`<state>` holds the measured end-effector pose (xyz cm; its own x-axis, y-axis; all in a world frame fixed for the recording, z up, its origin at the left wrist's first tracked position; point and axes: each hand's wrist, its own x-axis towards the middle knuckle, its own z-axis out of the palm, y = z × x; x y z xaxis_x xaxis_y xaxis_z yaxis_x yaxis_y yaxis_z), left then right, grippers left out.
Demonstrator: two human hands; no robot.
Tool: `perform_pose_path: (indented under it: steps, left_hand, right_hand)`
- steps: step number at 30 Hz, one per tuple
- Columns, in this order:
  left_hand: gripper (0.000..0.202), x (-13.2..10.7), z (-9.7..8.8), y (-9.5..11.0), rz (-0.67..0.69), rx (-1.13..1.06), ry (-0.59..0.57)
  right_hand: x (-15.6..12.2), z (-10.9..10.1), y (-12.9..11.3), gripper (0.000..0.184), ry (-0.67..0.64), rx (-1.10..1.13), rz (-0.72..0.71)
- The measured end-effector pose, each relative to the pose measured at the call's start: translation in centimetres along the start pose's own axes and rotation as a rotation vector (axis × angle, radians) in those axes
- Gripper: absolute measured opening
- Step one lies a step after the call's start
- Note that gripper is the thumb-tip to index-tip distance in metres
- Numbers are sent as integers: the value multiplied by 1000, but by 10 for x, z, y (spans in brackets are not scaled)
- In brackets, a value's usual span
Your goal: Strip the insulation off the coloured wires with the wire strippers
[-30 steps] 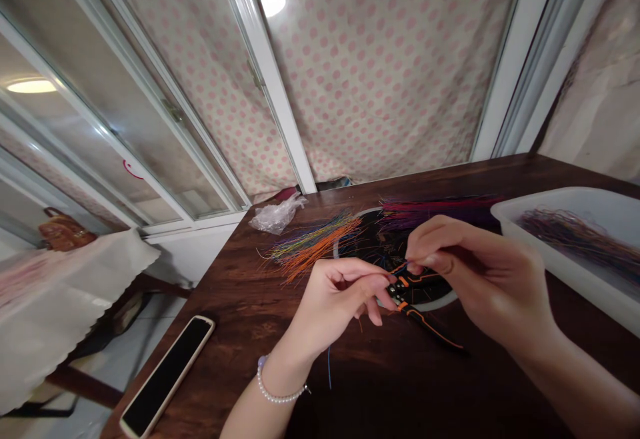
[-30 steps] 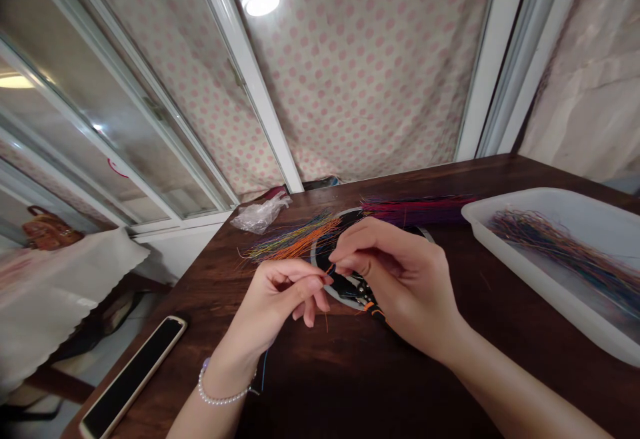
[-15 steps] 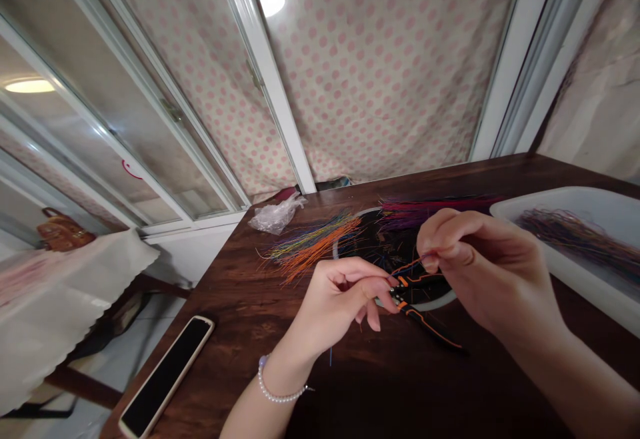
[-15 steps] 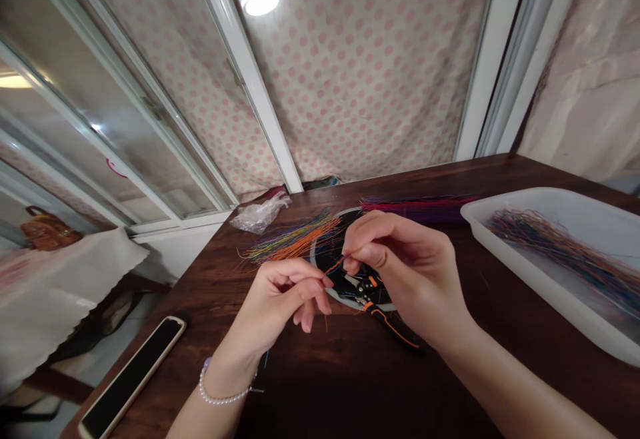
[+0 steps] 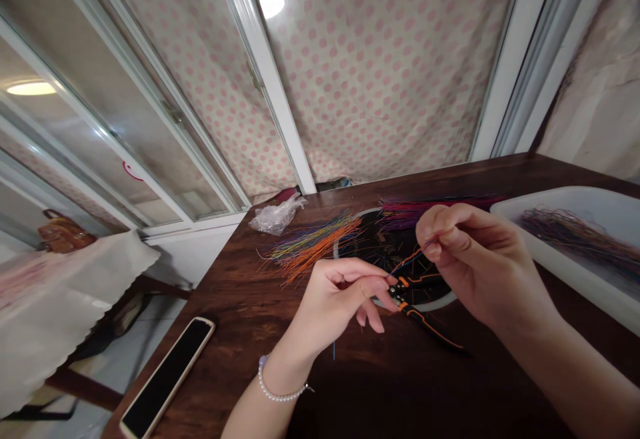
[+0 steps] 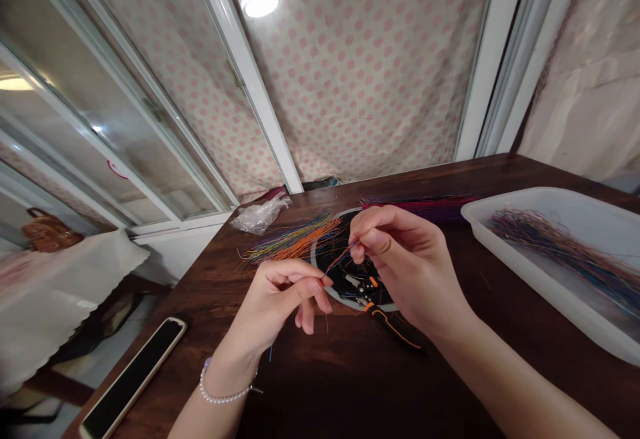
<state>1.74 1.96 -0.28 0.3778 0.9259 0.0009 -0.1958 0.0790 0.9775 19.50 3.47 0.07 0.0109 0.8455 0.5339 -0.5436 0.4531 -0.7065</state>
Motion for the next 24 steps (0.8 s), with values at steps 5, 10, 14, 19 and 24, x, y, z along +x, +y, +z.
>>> perform_pose_path:
  steps: [5,10,14,19,24]
  left_hand:
    - [11,1,2,-1,-21,14,10]
    - [22,1,3,-1,101,10,129]
    - [30,2,4,-3,99,85,143]
    - [31,5,6,-6,75,220,119]
    - [15,5,4,-12,216,629,190]
  right_hand:
    - [1,-2,1,13,56,-63,56]
    - [0,-1,7,36,4,-144,268]
    - [-3,3,16,29,-151,-200,418]
    - [-5,7,25,35,-177,-317,390]
    - [7,-7,17,35,-129,-523,313]
